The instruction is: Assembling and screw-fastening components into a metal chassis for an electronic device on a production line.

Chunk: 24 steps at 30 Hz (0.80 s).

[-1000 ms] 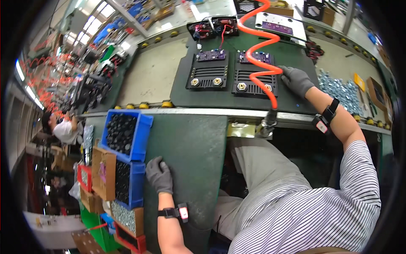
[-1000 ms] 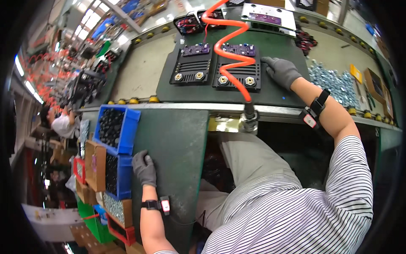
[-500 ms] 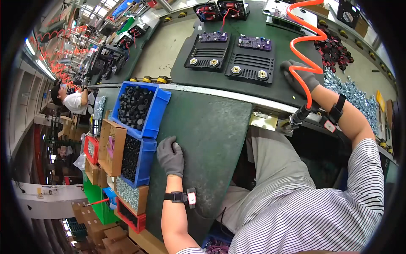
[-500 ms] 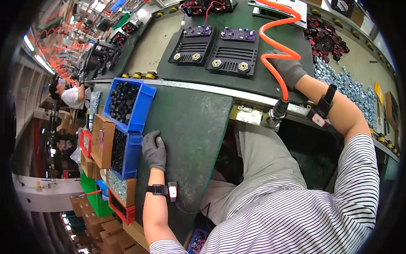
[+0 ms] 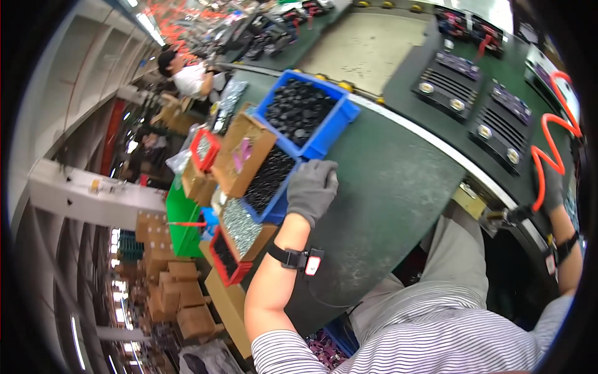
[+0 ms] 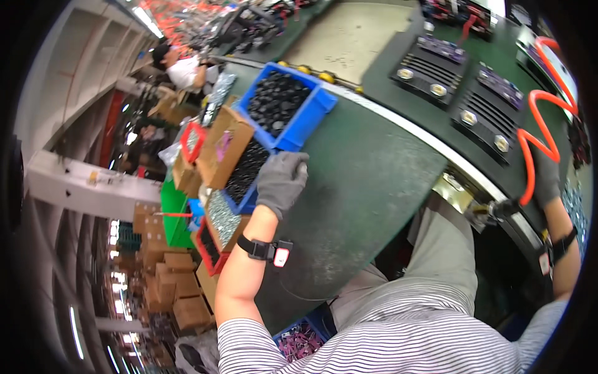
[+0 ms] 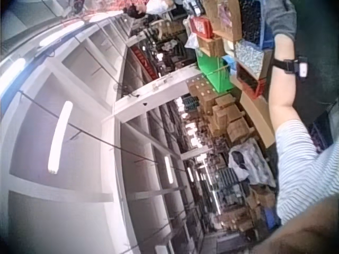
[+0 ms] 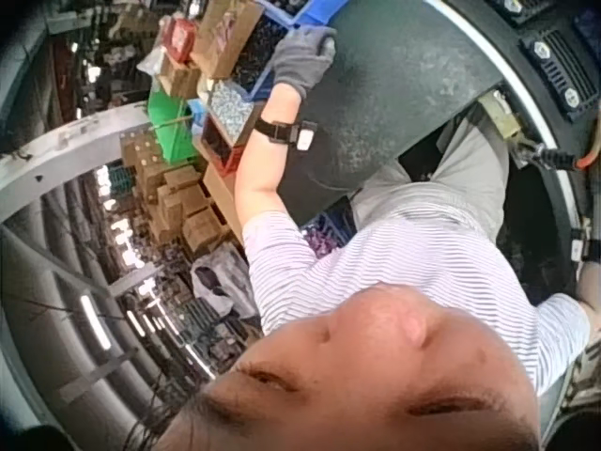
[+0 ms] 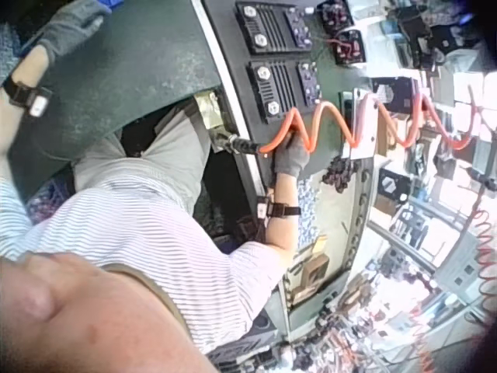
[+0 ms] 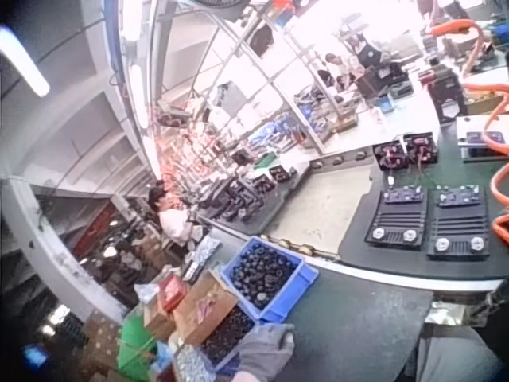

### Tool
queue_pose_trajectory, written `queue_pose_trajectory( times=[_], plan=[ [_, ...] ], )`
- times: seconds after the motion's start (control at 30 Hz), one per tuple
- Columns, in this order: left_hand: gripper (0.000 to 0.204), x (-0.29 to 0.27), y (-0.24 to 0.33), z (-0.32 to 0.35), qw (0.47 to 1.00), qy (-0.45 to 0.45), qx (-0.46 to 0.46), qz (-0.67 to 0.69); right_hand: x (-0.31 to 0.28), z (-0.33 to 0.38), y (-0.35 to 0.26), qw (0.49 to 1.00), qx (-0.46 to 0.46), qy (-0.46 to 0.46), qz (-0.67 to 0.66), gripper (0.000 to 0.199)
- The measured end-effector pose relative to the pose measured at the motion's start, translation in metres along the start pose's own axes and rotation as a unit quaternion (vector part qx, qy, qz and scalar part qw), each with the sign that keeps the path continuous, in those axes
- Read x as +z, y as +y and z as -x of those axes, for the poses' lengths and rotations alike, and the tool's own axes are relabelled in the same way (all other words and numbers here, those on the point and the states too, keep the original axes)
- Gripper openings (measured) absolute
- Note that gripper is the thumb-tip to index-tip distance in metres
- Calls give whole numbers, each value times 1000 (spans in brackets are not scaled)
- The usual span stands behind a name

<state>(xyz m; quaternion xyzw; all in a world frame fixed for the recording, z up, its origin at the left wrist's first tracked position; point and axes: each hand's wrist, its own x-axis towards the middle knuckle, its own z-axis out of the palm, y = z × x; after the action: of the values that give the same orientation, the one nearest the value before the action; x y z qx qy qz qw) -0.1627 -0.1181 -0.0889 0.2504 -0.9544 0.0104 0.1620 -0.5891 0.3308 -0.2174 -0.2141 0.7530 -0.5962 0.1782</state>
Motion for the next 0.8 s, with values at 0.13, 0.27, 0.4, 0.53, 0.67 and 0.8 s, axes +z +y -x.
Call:
queue_pose_trajectory(
  times=[0.13, 0.27, 0.4, 0.53, 0.67, 0.8],
  plan=[
    [23, -59, -57, -19, 992, 76, -91, -37, -27, -1, 27, 998, 25, 14, -57, 39],
    [37, -97, -135, -19, 946, -15, -321, -44, -39, 3, 40, 991, -49, -34, -118, 40],
    [52, -98, -190, -16, 901, -84, -424, -36, -44, 7, 41, 992, -98, 3, 80, 39],
    [64, -77, -217, -25, 879, -131, -457, -51, -54, 10, 37, 979, -129, 24, 157, 38],
    [65, -48, -241, -40, 885, -157, -438, -31, -59, 16, 34, 966, -158, 17, 204, 37],
    [52, -34, -269, -41, 911, -217, -349, -33, -58, 19, 31, 948, -153, 31, 278, 40]
  ],
)
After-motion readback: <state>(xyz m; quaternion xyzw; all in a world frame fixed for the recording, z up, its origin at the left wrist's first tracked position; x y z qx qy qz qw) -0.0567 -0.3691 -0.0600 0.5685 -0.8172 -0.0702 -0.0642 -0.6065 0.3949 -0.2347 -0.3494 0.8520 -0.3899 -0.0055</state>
